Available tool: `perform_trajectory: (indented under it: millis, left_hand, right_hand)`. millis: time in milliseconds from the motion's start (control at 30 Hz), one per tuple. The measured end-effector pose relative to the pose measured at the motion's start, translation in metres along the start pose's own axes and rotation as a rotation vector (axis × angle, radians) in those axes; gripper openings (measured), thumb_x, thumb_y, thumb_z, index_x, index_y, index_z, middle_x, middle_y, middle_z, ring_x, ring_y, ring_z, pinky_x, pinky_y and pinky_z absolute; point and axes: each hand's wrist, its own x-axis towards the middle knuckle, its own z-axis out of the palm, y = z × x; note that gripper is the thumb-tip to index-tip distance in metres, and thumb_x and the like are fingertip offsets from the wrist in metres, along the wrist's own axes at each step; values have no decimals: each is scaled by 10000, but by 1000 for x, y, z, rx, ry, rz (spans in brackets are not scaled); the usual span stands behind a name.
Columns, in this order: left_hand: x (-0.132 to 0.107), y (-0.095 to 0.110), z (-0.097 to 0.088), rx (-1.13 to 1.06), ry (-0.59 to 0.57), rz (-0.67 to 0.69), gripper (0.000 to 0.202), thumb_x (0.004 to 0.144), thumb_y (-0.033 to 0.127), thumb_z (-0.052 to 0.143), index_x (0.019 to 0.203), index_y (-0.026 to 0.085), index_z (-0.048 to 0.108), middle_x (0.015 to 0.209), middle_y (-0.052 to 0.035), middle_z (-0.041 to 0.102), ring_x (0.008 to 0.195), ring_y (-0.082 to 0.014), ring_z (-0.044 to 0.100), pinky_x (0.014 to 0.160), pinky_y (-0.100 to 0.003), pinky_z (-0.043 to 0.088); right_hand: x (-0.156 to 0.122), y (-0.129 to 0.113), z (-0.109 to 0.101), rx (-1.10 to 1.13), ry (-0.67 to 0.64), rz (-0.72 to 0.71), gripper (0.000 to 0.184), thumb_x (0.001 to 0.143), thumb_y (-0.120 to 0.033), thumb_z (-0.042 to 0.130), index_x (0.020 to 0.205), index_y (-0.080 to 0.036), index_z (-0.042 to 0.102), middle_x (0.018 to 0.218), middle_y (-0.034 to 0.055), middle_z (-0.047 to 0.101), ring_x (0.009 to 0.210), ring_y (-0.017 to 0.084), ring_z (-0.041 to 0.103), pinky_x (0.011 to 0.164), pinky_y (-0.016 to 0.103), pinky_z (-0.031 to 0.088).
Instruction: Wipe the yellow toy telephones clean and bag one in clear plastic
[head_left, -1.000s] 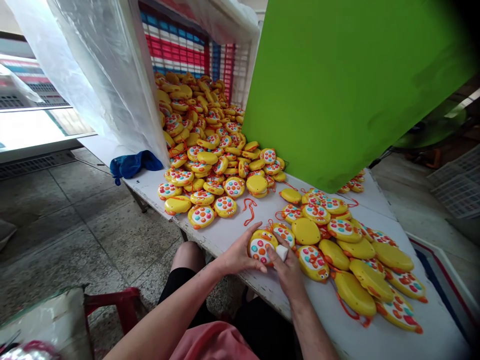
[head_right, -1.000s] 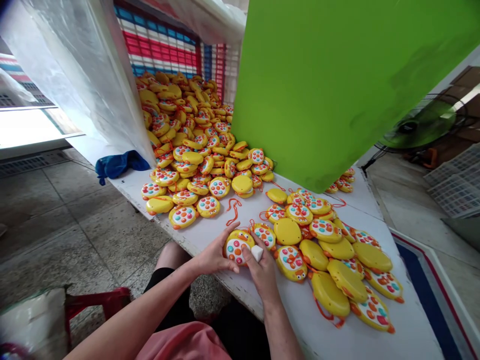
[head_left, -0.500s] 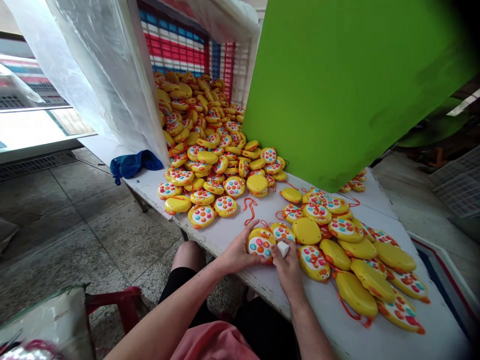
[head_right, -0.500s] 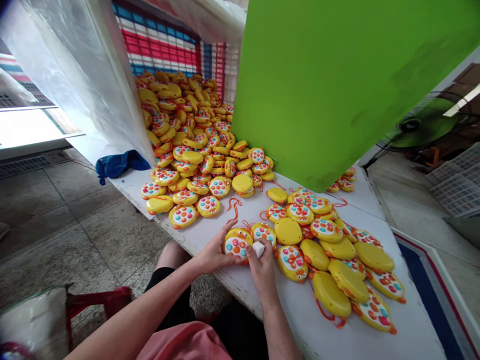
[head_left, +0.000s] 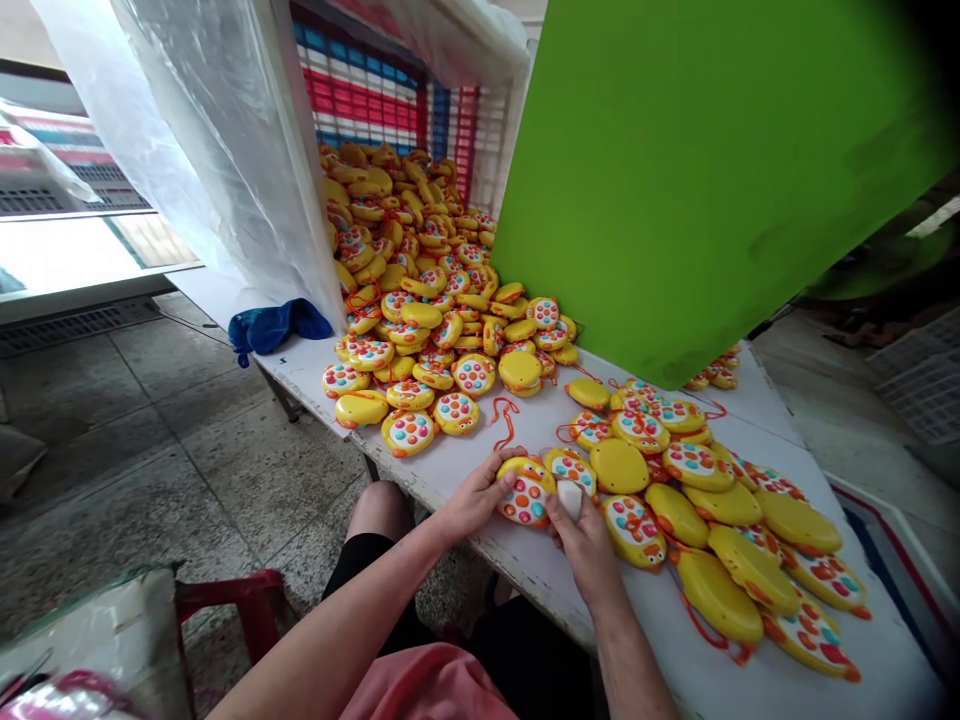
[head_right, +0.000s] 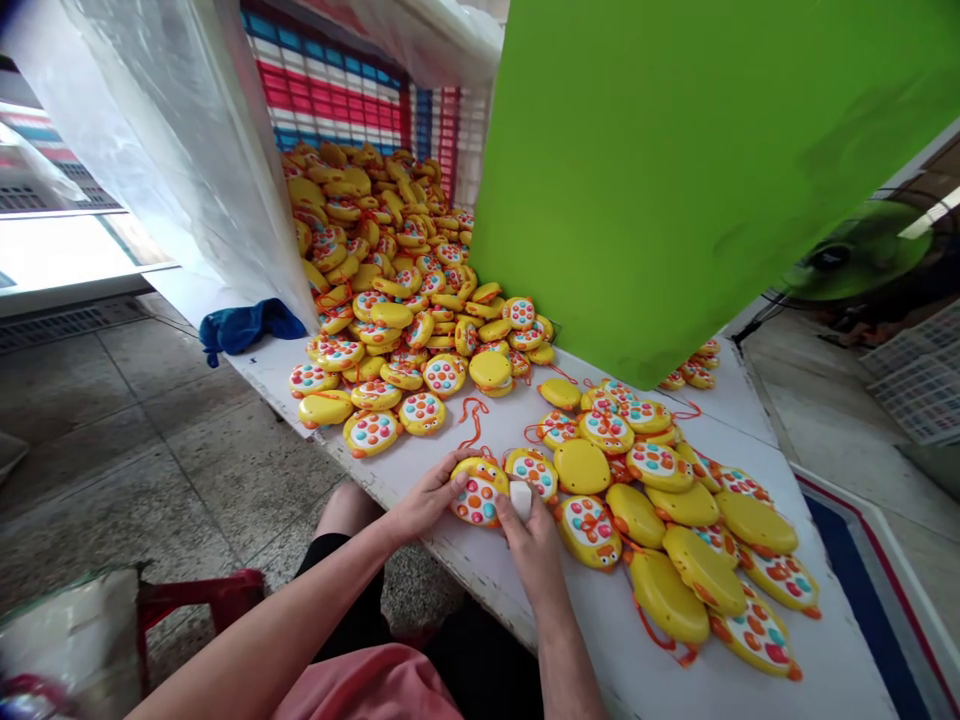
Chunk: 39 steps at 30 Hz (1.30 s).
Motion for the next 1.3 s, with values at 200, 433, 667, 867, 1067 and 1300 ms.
perform_trajectory:
  millis: [200, 433, 667, 867, 1067, 1300]
  left_hand:
    - [3, -10, -1, 16, 110, 16, 469, 851, 511, 592, 1192, 197, 529, 1153, -65, 610, 1044, -216, 569, 901, -337, 464]
    - [5, -14, 1, 43, 113, 33, 490, 844, 507, 604, 1201, 183, 515, 1161, -78, 608, 1046, -216, 570, 908, -335, 463]
    - [3, -5, 3, 109, 56, 6, 559, 814, 500, 646, 1234, 165, 492, 1130, -88, 620, 1019, -227, 586, 881, -341, 480]
    - [0, -4, 0, 253, 20, 50, 560, 839, 508, 602, 1245, 141, 484, 1069, -89, 613, 953, -218, 573, 838, -324, 469]
    - [-2, -9, 1, 308, 30, 118, 485, 892, 431, 556, 1267, 147, 440, 1050, -85, 613, 936, -207, 567, 828, -318, 463]
    - [-4, -6, 3, 331, 37, 156, 447, 908, 423, 531, 1247, 148, 433, 1108, -99, 596, 1010, -225, 559, 893, -342, 457]
  right_hand:
    - [1, -13, 15, -162, 56, -67, 406, 803, -561, 585, 949, -185, 631, 911, 107, 715, 863, 290, 657, 755, 383, 521]
    - [9, -16, 8, -177, 75, -42, 467, 818, -594, 563, 1057, -193, 537, 996, 122, 677, 898, 278, 634, 754, 375, 507]
    - [14, -35, 11, -311, 62, -332, 395, 912, -510, 475, 1138, -193, 548, 1132, 130, 617, 1072, 282, 552, 954, 462, 421]
    - [23, -38, 28, -464, -200, -427, 482, 979, -431, 358, 1388, -186, 435, 1270, 144, 546, 1190, 274, 485, 1000, 461, 399]
    - [36, -34, 41, -469, -81, -398, 489, 975, -467, 328, 1264, -180, 597, 1025, 130, 654, 1009, 280, 581, 886, 426, 452]
    - [35, -37, 41, -377, -89, -384, 484, 971, -450, 341, 1290, -187, 591, 1087, 121, 667, 1003, 257, 600, 871, 390, 468]
